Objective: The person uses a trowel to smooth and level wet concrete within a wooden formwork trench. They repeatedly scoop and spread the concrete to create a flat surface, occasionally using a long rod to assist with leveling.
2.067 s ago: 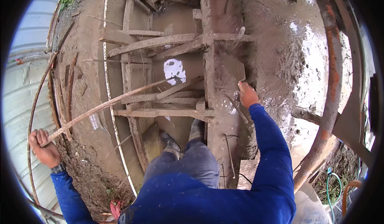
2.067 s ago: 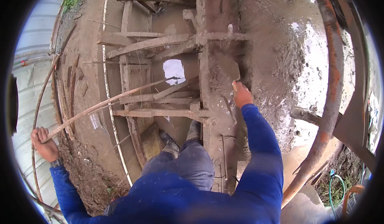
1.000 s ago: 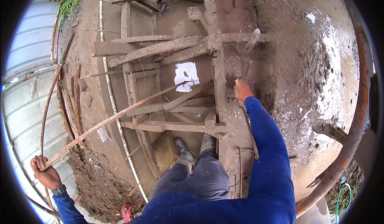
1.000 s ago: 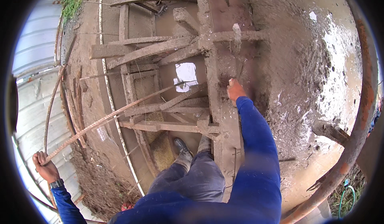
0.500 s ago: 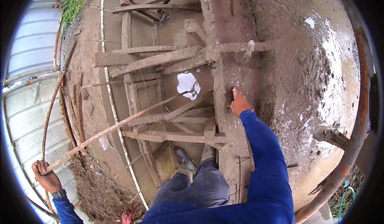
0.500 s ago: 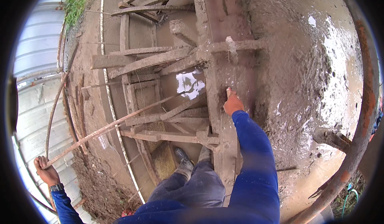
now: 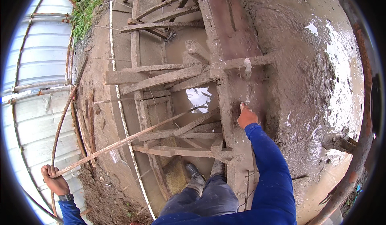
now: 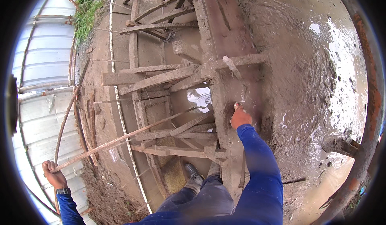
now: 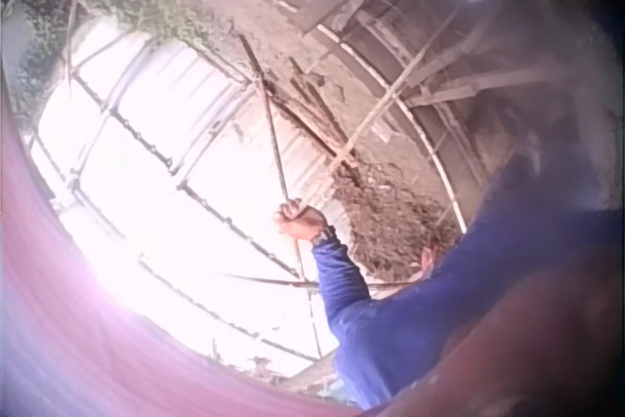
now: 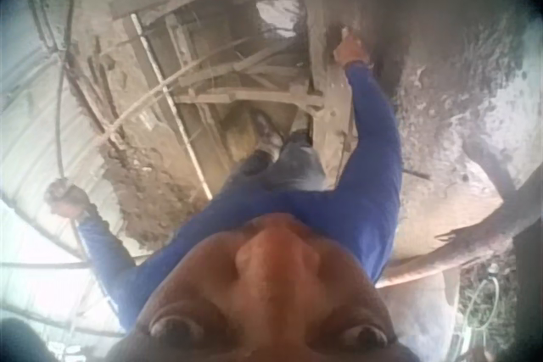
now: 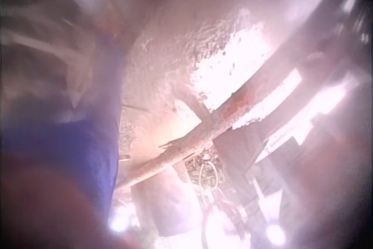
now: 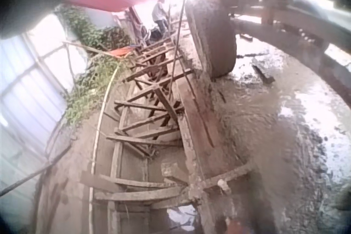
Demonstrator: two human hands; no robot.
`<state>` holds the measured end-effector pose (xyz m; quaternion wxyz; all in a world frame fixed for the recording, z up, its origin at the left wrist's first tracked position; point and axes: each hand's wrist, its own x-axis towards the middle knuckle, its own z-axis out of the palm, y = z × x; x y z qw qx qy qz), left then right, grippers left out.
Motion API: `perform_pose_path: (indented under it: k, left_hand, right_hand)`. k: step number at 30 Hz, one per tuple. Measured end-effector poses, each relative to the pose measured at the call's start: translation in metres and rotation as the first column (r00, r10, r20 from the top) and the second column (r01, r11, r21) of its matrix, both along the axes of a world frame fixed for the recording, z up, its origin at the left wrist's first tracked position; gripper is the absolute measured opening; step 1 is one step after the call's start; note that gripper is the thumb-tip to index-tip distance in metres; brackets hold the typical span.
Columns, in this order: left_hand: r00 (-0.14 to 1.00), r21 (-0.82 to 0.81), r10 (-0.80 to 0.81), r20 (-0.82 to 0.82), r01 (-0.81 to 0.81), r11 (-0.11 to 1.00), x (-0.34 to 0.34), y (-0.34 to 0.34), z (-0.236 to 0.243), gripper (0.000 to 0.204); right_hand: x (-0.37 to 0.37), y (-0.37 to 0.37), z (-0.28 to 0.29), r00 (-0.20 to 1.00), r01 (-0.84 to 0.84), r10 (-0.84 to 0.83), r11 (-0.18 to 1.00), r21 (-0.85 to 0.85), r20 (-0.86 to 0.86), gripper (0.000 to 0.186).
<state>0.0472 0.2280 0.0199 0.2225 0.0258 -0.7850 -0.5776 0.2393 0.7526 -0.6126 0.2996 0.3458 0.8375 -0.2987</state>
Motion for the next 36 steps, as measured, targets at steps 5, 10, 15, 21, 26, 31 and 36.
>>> perform_pose_path:
  k: [5, 10, 15, 21, 26, 31, 36]
  left_hand:
    - [1.0, -0.001, 0.015, -0.024, -0.015, 1.0, 0.01, -0.003, -0.001, 0.026]
    - [1.0, -0.01, -0.004, -0.009, 0.004, 1.0, 0.004, -0.006, 0.001, 0.025]
    - [1.0, 0.027, -0.007, -0.021, 0.007, 1.0, -0.002, 0.004, -0.002, 0.025]
    - [1.0, 0.026, -0.025, 0.006, 0.025, 0.999, -0.002, -0.025, 0.002, 0.025]
    - [0.998, 0.019, -0.053, 0.028, 0.053, 0.998, -0.002, -0.029, 0.005, 0.024]
    - [0.999, 0.024, -0.038, 0.01, 0.037, 0.999, -0.01, -0.014, 0.002, 0.023]
    - [0.999, 0.01, -0.042, 0.009, 0.041, 0.999, -0.004, -0.006, 0.002, 0.023]
  right_hand:
    - [-0.005, -0.001, 0.027, 0.999, -0.025, 0.025, 1.0, 0.001, 0.023, 0.049]
    - [0.013, 0.004, -0.002, 0.986, 0.108, -0.12, 0.988, -0.107, -0.112, 0.048]
    - [0.031, 0.023, -0.023, 0.963, 0.088, -0.132, 0.978, -0.188, -0.237, 0.048]
    - [0.052, 0.038, -0.015, 0.939, 0.018, -0.091, 0.976, -0.219, -0.332, 0.044]
    - [0.075, 0.044, -0.002, 0.916, -0.009, -0.108, 0.957, -0.289, -0.386, 0.045]
    - [0.072, 0.035, -0.03, 0.959, 0.071, -0.104, 0.988, -0.135, -0.262, 0.039]
    - [0.05, 0.011, -0.006, 0.98, 0.168, -0.168, 0.986, -0.003, -0.109, 0.038]
